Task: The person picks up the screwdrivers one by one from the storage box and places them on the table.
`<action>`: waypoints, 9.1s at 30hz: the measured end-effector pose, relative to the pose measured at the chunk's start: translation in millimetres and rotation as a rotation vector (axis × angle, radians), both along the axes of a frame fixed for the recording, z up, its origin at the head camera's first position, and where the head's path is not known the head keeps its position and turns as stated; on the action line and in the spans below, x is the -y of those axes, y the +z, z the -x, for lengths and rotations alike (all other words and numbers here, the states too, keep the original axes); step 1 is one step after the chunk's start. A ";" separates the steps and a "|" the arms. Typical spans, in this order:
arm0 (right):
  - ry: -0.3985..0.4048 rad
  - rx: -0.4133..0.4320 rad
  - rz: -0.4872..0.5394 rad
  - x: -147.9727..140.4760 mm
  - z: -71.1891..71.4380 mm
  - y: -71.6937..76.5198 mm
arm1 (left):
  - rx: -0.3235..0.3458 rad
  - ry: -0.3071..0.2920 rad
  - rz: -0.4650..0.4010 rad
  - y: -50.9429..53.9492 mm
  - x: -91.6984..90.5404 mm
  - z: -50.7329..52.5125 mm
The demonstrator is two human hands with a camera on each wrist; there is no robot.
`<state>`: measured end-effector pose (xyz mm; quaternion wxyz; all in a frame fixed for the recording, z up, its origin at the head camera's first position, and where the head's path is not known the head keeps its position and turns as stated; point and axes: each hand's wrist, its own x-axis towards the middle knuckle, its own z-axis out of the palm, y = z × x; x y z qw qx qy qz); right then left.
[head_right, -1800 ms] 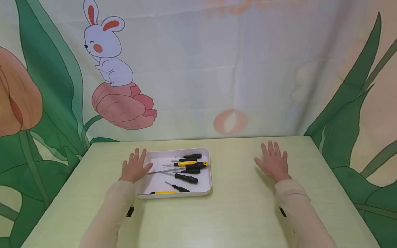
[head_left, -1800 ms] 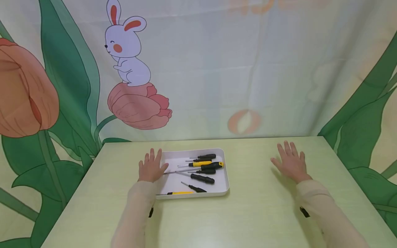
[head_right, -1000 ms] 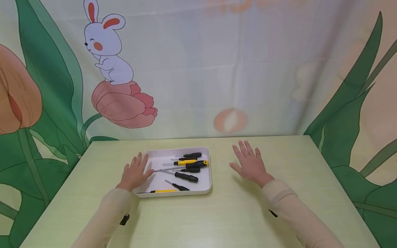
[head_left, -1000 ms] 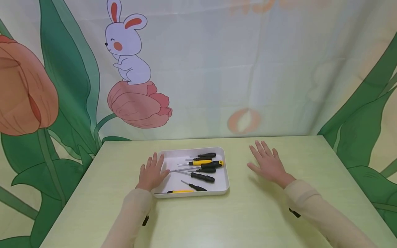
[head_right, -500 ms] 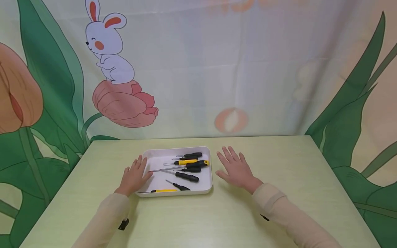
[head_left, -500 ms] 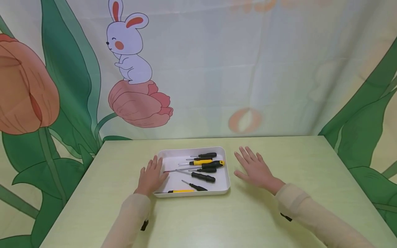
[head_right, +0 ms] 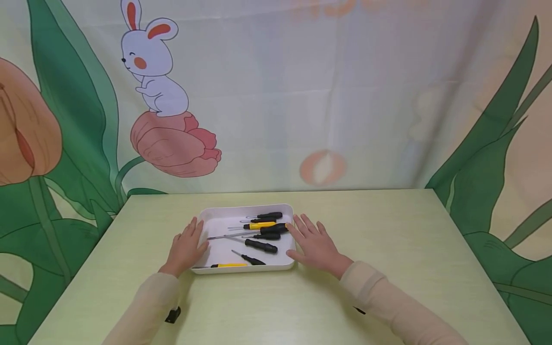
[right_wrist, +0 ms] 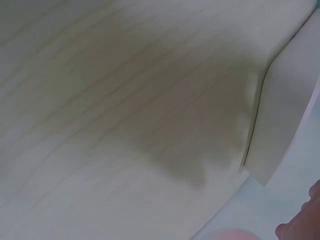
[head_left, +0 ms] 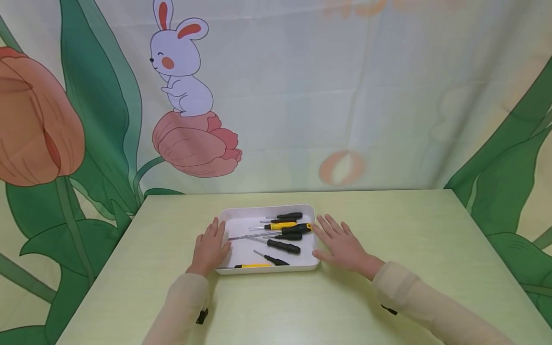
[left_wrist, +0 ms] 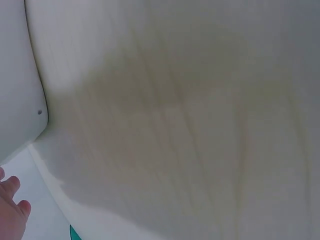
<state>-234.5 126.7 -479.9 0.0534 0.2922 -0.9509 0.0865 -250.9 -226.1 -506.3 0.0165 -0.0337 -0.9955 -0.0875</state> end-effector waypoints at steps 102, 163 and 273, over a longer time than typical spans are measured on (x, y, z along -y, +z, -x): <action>0.148 0.363 0.225 128.6 -4.0 -6.1 | 0.056 0.411 -0.674 10.4 14.2 10.2; 0.113 0.570 0.187 144.8 0.2 2.3 | 0.034 0.385 -0.653 14.6 13.7 7.7; 0.030 1.068 0.447 97.1 27.4 24.8 | 0.025 0.397 -0.647 13.9 11.5 9.1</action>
